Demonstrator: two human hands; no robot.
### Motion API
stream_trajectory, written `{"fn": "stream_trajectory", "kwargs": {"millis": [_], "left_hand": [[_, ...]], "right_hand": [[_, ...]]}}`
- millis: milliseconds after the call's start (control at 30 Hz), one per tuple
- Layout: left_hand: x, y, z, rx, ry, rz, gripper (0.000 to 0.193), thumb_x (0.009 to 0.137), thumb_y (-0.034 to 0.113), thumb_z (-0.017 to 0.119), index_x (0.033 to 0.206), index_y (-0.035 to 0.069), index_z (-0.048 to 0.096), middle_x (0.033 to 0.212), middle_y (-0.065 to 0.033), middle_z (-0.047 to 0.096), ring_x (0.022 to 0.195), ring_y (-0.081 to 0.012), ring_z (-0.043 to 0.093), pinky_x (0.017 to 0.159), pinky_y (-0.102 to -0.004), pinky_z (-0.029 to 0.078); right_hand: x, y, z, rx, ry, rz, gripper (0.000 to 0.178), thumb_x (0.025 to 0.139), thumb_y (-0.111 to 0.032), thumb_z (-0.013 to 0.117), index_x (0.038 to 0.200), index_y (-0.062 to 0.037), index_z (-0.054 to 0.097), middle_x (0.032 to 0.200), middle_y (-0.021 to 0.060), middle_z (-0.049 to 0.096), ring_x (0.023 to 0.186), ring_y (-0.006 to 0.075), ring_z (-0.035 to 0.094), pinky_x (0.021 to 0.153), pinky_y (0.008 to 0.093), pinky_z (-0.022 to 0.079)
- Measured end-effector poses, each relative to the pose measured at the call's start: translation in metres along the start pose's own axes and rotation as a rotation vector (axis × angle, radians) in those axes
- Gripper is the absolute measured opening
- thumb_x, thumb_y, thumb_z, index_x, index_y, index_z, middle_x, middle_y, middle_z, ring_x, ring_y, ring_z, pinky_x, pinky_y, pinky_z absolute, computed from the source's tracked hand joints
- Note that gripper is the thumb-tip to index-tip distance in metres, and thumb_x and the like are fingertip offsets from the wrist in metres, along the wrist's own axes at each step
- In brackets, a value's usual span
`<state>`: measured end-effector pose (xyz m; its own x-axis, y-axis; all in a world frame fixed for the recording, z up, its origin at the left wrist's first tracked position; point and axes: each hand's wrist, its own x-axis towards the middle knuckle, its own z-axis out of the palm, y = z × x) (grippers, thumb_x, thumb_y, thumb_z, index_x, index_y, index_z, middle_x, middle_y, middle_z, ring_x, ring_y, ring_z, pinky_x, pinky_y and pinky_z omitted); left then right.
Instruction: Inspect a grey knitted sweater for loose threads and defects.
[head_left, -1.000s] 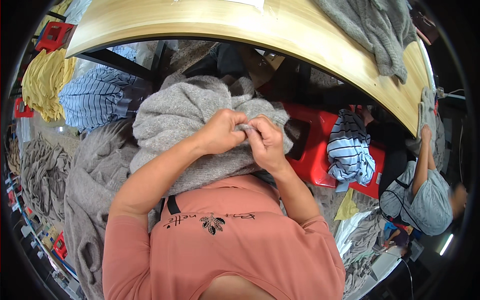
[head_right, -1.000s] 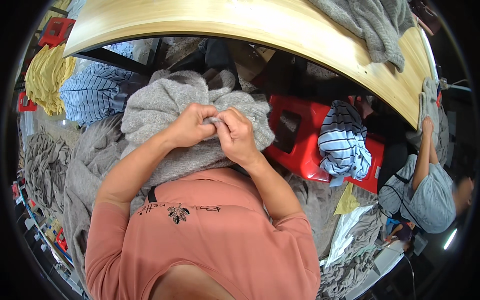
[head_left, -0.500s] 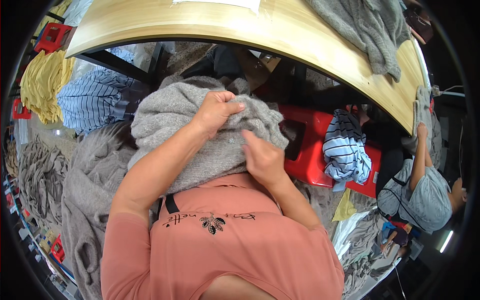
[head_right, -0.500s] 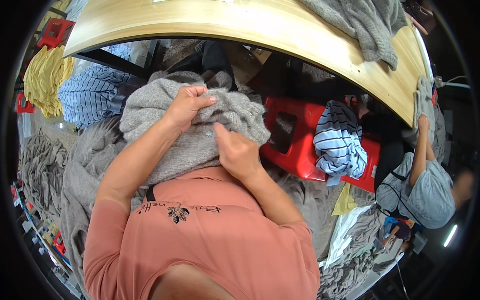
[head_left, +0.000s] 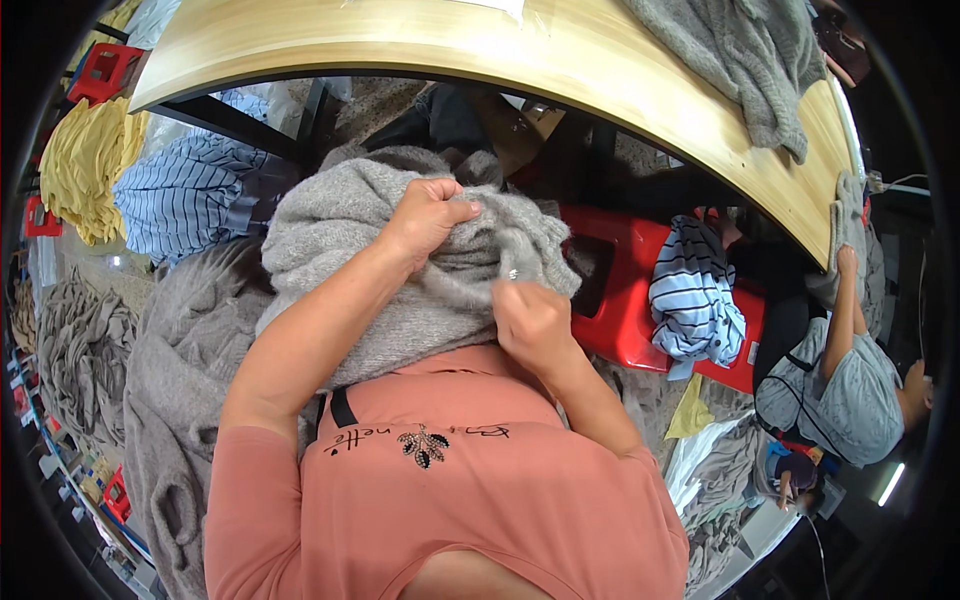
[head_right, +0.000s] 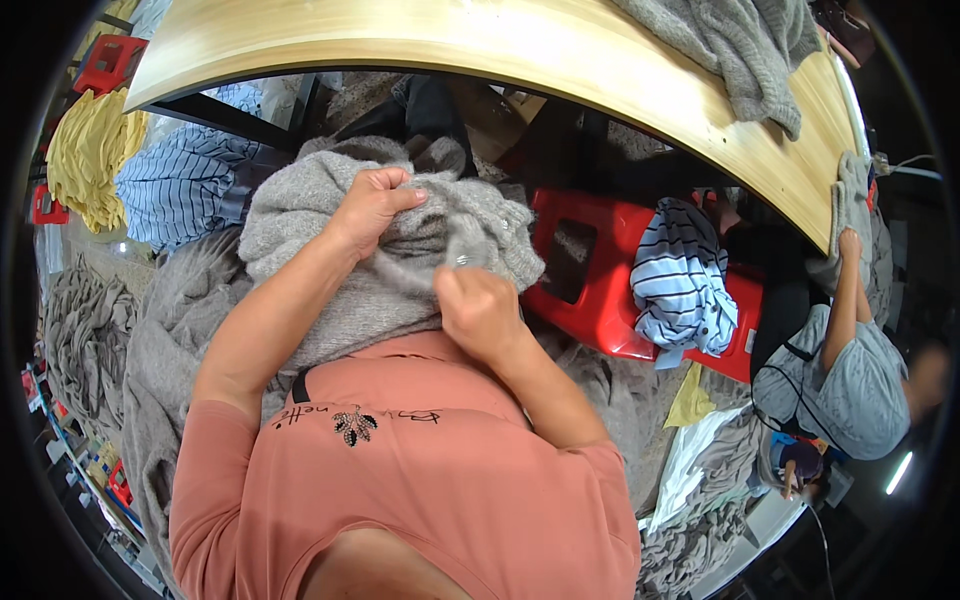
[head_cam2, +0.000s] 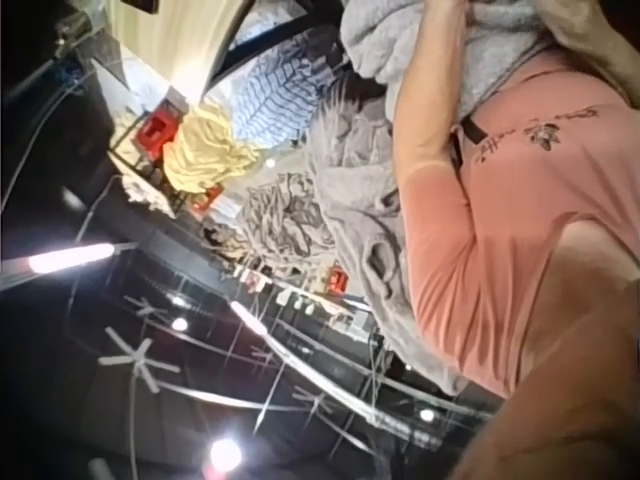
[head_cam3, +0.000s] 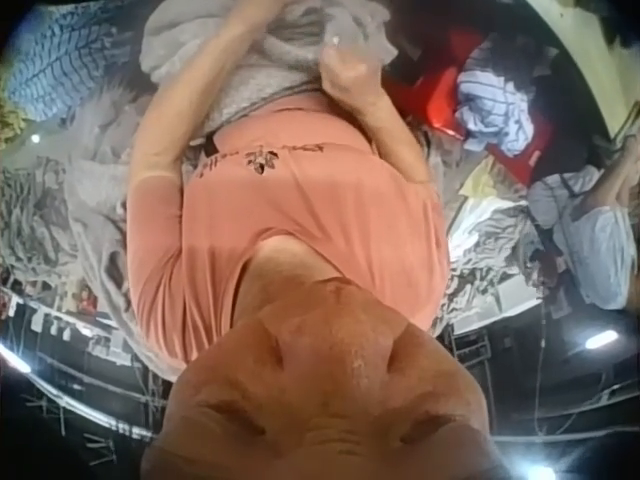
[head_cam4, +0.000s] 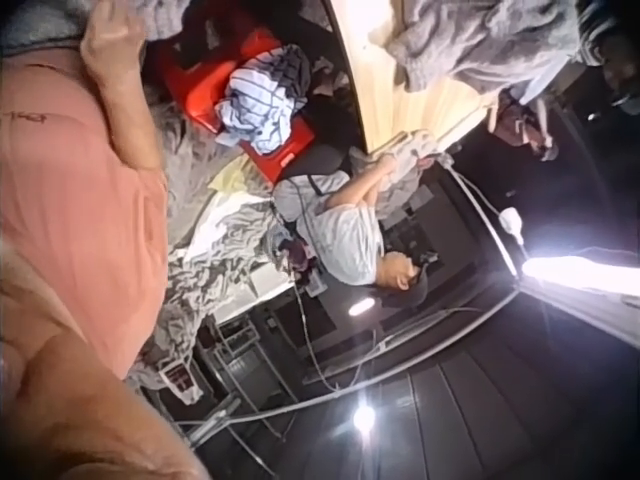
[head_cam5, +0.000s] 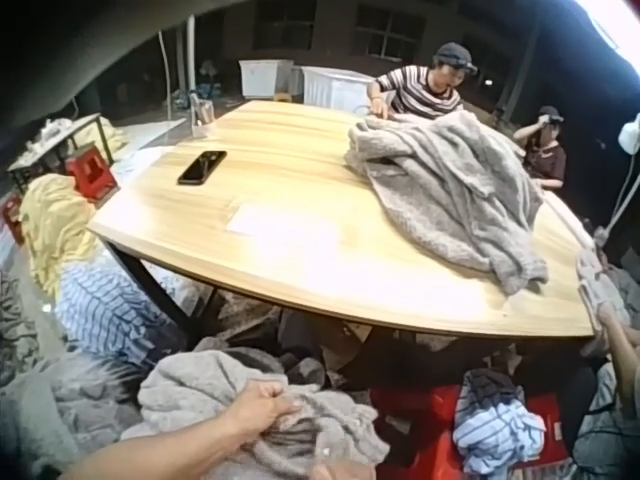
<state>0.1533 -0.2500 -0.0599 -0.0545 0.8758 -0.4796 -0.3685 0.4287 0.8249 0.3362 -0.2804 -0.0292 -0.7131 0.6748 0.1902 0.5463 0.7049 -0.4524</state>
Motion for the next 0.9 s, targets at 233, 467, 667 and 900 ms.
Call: {"fn": "stream_trajectory", "kwargs": {"millis": [233,467,667,900], "left_hand": [[-0.011,-0.008,0.006,0.144,-0.062,0.047,0.001,0.074,0.001,0.06,0.075,0.001,0.06,0.073,-0.0012,0.061,0.063,-0.0052,0.053,0.058,-0.02,0.043],[-0.021,-0.028,0.014,0.245,0.005,0.154,0.003,0.072,0.003,0.061,0.072,0.0,0.06,0.066,0.0012,0.058,0.059,-0.0031,0.047,0.052,-0.0201,0.039],[-0.016,-0.03,0.013,0.191,0.022,0.142,0.007,0.072,0.006,0.062,0.069,0.0,0.059,0.06,0.0026,0.055,0.054,-0.003,0.044,0.047,-0.0213,0.035],[-0.02,-0.02,0.013,0.197,-0.045,0.082,0.005,0.076,0.004,0.059,0.072,0.001,0.06,0.067,0.0031,0.057,0.059,-0.0016,0.046,0.052,-0.0177,0.037]], "right_hand": [[-0.008,-0.004,0.001,0.857,0.483,0.222,0.009,0.07,0.004,0.058,0.074,-0.0024,0.053,0.064,0.0073,0.053,0.05,0.014,0.049,0.045,0.0267,0.04],[-0.015,-0.002,0.022,1.705,0.397,0.994,0.012,0.077,-0.001,0.061,0.085,-0.0022,0.053,0.074,0.0017,0.056,0.058,0.007,0.053,0.052,0.0204,0.047],[-0.025,0.001,0.024,1.089,0.393,0.814,0.017,0.076,0.0,0.061,0.093,0.002,0.058,0.076,0.0024,0.059,0.063,0.0038,0.049,0.053,0.018,0.04],[-0.021,0.01,0.032,0.608,0.197,0.643,0.024,0.072,-0.002,0.063,0.094,0.0054,0.057,0.079,0.0072,0.062,0.07,0.0087,0.054,0.062,0.0216,0.043]]}}
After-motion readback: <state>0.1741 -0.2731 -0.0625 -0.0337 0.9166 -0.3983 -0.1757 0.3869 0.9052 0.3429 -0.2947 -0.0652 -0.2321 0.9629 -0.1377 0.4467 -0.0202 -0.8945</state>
